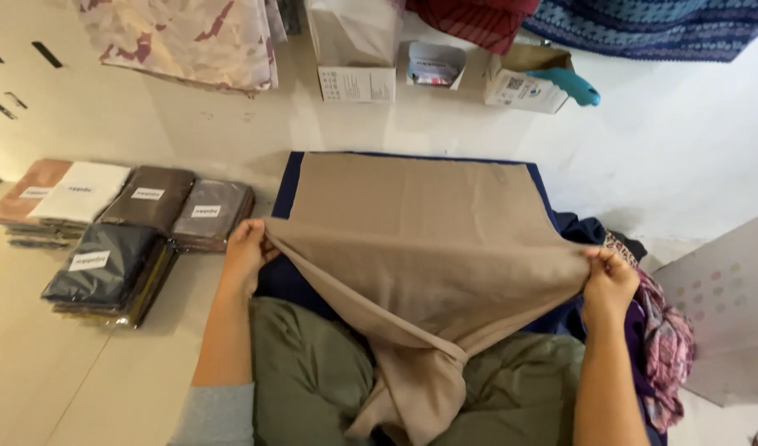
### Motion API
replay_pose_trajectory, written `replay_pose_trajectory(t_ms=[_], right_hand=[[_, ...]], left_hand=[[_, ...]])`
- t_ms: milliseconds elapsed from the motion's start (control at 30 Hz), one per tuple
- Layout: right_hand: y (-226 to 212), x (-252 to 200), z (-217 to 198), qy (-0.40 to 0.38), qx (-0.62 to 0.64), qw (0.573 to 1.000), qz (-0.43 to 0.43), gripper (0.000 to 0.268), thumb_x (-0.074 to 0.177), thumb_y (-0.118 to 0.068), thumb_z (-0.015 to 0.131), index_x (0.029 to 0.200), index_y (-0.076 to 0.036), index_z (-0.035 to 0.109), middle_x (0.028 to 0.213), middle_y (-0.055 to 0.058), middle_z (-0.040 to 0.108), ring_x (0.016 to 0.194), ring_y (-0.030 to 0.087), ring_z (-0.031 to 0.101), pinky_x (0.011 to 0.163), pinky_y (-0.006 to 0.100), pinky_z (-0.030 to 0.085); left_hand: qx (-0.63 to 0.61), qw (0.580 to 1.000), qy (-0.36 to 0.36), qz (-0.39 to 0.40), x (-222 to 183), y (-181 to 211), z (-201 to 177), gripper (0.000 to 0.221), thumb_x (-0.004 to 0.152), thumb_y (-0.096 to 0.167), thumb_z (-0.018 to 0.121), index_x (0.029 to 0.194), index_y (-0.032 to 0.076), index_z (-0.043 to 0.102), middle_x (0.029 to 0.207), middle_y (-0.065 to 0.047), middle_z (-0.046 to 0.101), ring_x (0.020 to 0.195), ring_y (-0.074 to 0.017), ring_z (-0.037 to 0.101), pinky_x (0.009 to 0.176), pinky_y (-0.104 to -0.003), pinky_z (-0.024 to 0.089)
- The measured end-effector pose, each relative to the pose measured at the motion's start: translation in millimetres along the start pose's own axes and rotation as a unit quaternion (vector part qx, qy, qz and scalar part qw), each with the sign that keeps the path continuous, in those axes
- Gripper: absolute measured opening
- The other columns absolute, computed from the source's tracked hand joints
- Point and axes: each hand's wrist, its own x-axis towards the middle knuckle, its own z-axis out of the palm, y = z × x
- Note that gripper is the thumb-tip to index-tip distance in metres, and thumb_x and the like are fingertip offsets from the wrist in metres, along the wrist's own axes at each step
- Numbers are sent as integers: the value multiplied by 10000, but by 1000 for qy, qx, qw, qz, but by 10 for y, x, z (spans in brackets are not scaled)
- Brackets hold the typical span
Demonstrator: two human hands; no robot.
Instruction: Cleaning a piece of tan fabric with a lint roller and then folding it neatly.
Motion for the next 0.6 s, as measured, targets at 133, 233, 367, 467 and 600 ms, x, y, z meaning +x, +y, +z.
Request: replay_pose_trajectory(t_ms=[133,233,367,467,600], right_hand=[[-423,613,294,12,-198,961,-192,291,1039,56,511,1098,-112,741,1095,108,749,1033,310,686,930,421,500],[-634,1024,609,26,-186,959,-213,302,1087,23,455,1079,-93,733,1030,110,726,910,272,654,813,379,480],[-411,1599,1021,30,-215,942,-257,301,1092,12,436,1069,-92,717,1070,115,691,934,312,642,859,406,484],[31,1888,1345,14,-230,943,-242,368,928,86,433,1071,-70,734,1086,124,694,1003,329,653,921,402,497],[865,2217,1703,15,-327,908,-262,269,918,76,617,1014,-148,732,941,67,640,933,348,683,856,423,551]], left_hand=[[164,978,88,93,403,503,375,327,1067,380,325,1005,105,492,1048,-81,515,993,-219,504,857,-369,385],[245,910,152,298,1238,486,531,277,1098,355,379,1056,128,534,935,-111,644,915,-307,600,816,-461,412],[277,870,145,382,1715,636,818,366,1129,426,323,1062,119,510,800,-116,630,759,-363,612,708,-496,416],[341,849,129,383,2123,425,1006,267,1113,307,373,1081,84,518,886,-238,674,844,-524,618,724,-610,399],[419,859,150,253,2578,6,1185,252,1147,304,415,1123,94,553,884,-218,704,893,-440,736,761,-555,600]])
